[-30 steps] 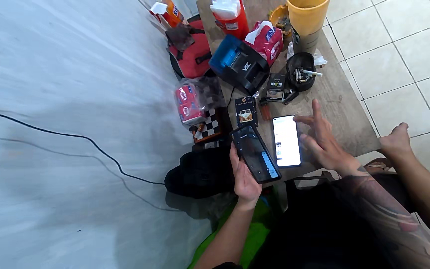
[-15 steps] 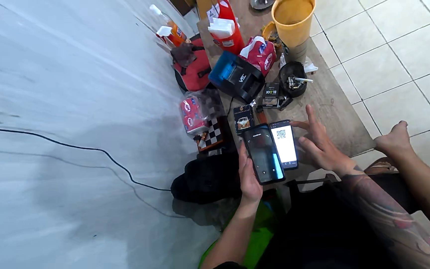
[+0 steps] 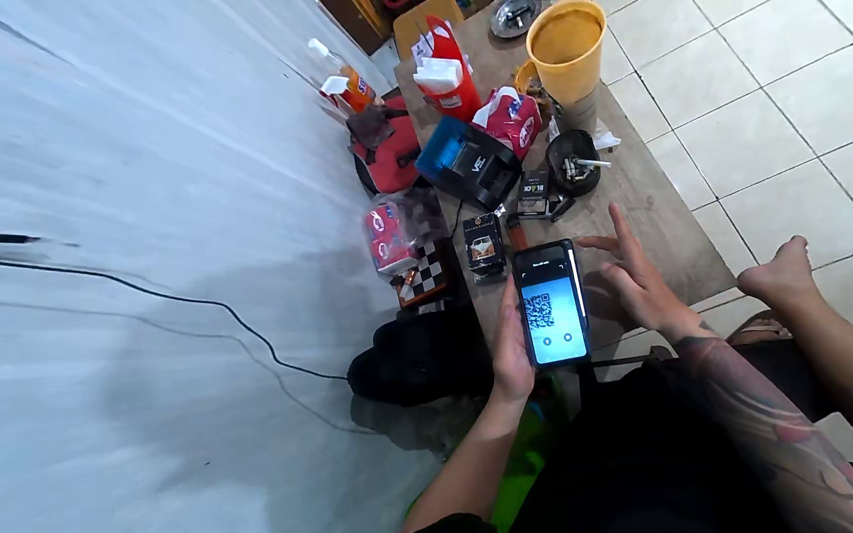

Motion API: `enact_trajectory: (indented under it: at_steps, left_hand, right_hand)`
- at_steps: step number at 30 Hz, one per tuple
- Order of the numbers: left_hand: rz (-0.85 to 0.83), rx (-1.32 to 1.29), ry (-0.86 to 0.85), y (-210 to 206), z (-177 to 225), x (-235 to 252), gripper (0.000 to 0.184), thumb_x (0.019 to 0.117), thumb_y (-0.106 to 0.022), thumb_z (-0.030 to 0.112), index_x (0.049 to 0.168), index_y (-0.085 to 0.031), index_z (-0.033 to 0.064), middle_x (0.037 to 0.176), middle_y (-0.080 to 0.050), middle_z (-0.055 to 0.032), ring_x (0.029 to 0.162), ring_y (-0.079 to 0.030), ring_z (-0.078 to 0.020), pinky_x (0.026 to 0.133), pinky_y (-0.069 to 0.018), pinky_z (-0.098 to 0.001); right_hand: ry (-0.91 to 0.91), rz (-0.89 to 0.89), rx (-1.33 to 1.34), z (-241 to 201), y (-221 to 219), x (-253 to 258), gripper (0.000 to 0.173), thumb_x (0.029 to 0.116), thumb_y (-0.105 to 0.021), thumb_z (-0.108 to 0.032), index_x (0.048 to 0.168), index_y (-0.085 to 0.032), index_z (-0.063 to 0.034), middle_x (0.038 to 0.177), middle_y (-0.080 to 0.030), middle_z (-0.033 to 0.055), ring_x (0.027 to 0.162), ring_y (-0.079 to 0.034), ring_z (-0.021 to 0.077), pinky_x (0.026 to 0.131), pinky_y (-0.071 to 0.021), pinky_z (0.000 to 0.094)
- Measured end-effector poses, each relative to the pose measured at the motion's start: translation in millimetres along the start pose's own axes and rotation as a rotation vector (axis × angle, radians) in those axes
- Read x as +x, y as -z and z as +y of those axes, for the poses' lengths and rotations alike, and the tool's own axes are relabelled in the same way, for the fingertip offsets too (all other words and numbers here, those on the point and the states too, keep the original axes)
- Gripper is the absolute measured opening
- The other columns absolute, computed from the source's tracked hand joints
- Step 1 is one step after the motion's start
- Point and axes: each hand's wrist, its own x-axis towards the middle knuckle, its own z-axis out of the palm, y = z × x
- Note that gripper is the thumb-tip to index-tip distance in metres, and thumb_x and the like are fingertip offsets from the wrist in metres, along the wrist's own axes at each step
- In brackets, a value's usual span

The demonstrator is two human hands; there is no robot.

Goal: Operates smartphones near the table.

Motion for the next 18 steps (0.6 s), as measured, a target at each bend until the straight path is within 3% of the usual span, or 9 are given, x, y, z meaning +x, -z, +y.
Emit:
enact_trajectory:
  at_steps: [18]
  left_hand:
    - [0.046,-0.030,-0.027,6.0,0.5,-3.7,0.065,0.1078,-0.021,0.052,0.165,-0.018,0.0215,0.156,-0.044,-0.0158,0.139,-0.049,-0.0321,0.112,-0.0438,-0.0542]
  right_hand:
    - [0.002,0.022,-0.001,2.3,-2.2,-0.8,0.068,0.0995,-0.038,0.005,0.163,-0.012,0.0022,0.155,-0.049,0.0160,0.135,-0.051,0.0354,0.110,-0.0409,0.0417]
